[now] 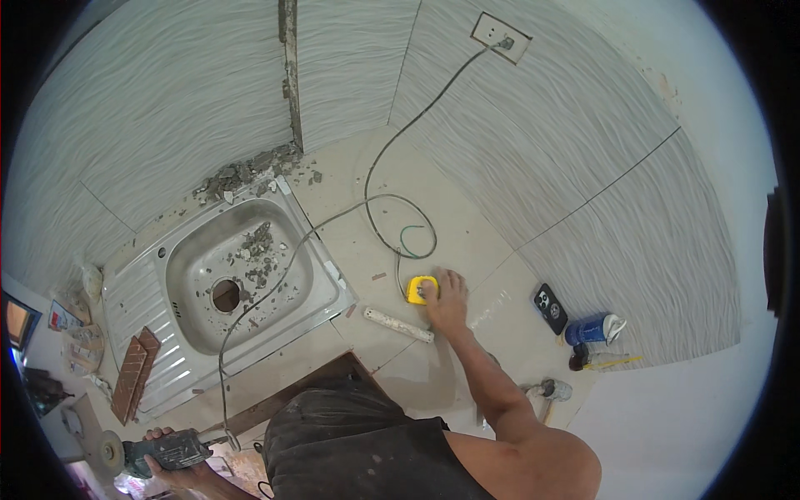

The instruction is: Cutting a vertical groove into a tiled wall next to a sink using a handheld angle grinder.

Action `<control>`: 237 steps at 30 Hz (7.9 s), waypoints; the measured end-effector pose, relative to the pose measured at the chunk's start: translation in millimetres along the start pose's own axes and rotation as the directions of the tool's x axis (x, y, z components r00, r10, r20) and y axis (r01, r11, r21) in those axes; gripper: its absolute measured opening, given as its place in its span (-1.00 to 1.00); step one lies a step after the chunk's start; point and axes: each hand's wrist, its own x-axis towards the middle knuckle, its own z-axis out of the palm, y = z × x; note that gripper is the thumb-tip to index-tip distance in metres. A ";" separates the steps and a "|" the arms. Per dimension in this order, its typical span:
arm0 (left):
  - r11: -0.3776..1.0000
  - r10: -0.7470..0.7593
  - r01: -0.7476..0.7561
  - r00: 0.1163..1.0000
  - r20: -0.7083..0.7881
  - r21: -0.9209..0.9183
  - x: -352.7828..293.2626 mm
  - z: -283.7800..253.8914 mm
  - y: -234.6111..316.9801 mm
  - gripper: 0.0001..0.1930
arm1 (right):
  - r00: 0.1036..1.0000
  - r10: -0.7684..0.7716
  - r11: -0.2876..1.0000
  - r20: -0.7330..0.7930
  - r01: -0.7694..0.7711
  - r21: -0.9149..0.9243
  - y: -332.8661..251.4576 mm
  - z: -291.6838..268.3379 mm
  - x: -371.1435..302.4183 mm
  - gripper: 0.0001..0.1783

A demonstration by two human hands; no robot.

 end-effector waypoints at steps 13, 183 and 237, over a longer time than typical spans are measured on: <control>0.998 0.031 -0.032 0.999 0.009 0.057 4.1 -13.6 13.0 -0.59 | 0.991 0.051 0.987 0.121 -0.031 -0.158 57.2 -22.1 49.3 -0.60; 0.867 -0.158 -0.071 0.900 0.406 0.494 136.7 367.2 -154.7 -0.36 | 0.880 -0.425 0.571 -0.210 0.441 0.692 -375.1 -93.6 85.4 -0.18; 0.834 0.229 -0.442 0.821 0.523 0.329 418.1 642.7 -276.0 -0.59 | 0.981 -0.173 -0.079 -0.085 0.072 0.994 -256.6 -42.8 270.3 -0.23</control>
